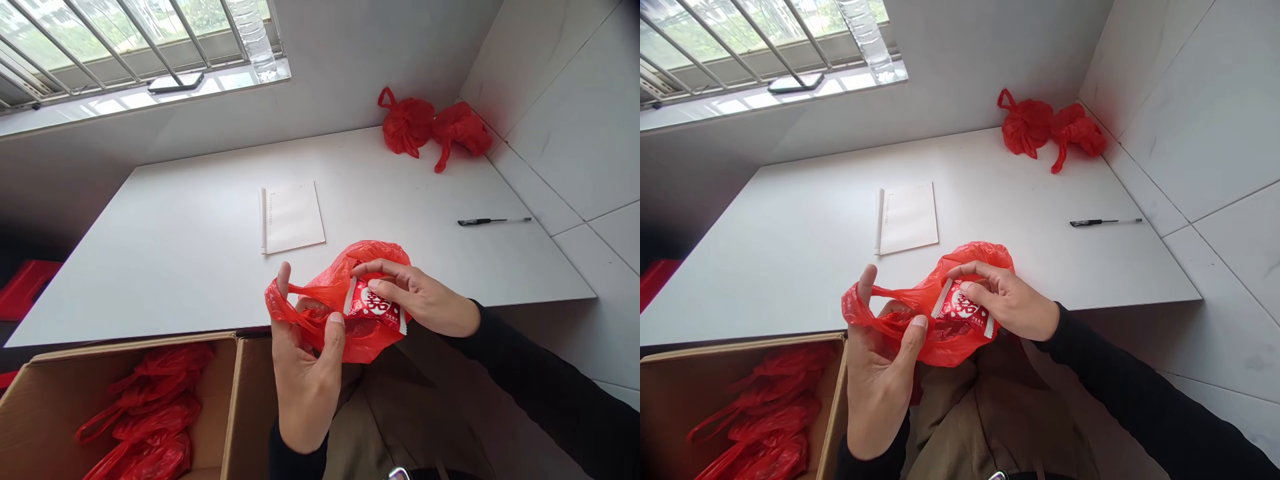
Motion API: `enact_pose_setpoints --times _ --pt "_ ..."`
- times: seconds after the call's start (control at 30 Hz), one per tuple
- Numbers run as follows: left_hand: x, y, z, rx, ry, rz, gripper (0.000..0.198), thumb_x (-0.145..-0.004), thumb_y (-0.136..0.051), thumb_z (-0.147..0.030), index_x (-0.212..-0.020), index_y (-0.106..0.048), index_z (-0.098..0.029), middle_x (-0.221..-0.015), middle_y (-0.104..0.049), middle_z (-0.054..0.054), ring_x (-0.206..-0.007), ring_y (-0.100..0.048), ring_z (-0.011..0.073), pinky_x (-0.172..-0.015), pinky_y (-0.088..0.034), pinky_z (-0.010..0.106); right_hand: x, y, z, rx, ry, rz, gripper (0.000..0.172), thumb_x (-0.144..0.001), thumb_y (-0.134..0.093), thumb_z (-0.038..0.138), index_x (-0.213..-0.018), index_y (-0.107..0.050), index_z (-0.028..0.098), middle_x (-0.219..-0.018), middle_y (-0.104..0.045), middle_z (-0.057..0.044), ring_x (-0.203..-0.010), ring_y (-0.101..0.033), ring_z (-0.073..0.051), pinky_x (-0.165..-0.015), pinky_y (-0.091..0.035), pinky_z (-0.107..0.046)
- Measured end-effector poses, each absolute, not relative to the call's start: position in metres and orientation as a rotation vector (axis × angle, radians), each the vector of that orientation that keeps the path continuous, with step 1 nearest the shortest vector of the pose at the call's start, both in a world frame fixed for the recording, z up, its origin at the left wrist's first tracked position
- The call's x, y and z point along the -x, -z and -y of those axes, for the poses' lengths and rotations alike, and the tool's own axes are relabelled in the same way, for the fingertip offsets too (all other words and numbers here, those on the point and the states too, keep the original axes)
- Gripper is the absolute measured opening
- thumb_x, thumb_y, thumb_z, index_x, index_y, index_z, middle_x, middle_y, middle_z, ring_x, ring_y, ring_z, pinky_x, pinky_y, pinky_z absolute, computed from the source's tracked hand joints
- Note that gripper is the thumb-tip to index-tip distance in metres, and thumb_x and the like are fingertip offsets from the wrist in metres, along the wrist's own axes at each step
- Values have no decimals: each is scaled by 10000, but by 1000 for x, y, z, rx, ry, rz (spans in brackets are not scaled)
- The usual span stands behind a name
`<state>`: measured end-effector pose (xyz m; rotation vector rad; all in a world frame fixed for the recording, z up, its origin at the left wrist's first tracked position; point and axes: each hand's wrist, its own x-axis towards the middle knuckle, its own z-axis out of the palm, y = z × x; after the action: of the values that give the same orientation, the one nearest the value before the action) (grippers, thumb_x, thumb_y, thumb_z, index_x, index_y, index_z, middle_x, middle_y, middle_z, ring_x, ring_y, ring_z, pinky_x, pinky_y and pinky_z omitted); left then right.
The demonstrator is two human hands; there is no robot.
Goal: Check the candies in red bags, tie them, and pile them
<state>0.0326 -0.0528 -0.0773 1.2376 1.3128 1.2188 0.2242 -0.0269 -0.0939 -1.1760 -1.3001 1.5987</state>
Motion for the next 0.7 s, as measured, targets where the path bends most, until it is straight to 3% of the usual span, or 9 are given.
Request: enact_pose_setpoints --times 0.1,0.2,0.3,0.47,0.57,0.7 --pt "-34 78 54 -1326 -1376 -1433 836 -885 -723 -257 -1582 -280 -386 -1091 -594 40 -968 -625 185 -900 -567 343 -222 96 33 1424 -1164 1514 382 -1028 -486 401 -1368 -562 246 -956 -691 -44 -863 -671 -221 -811 -579 -387" --pt "-38 82 55 -1470 -1545 -1586 903 -835 -728 -143 -1582 -281 -381 -1160 -546 53 -1065 -569 194 -938 -533 338 -217 101 40 1594 -559 1758 433 -1035 -450 279 -1460 -499 219 -1118 -675 -102 -1027 -655 -274 -921 -559 -445" --pt "-39 89 55 -1653 -1607 -1598 935 -778 -697 -66 -1578 -317 -364 -1166 -547 61 -1022 -561 184 -860 -541 287 -211 105 46 1738 -263 1975 514 -1010 -427 156 -1521 -449 216 -1105 -649 -117 -1006 -645 -286 -850 -581 -436" --pt "-36 92 59 -1823 -1617 -1592 933 -751 -694 -89 -1577 -341 -342 -1280 -560 81 -934 -555 172 -828 -531 273 -207 104 45 1895 -169 2170 474 -1013 -497 240 -1485 -484 208 -1066 -648 -111 -919 -670 -276 -701 -576 -379" --pt "-35 89 60 -1783 -1613 -1658 946 -750 -697 -102 -1582 -328 -358 -1341 -548 83 -935 -555 182 -841 -517 295 -206 101 41 1973 -209 2262 331 -1023 -506 316 -1313 -602 189 -909 -665 -79 -804 -684 -272 -669 -545 -380" --pt "-37 88 61 -1724 -1613 -1698 949 -755 -698 -120 -1587 -315 -367 -1271 -557 77 -945 -553 201 -867 -493 330 -208 99 39 2025 -237 2281 206 -1026 -491 266 -1107 -650 164 -811 -665 -64 -733 -684 -266 -623 -514 -369"
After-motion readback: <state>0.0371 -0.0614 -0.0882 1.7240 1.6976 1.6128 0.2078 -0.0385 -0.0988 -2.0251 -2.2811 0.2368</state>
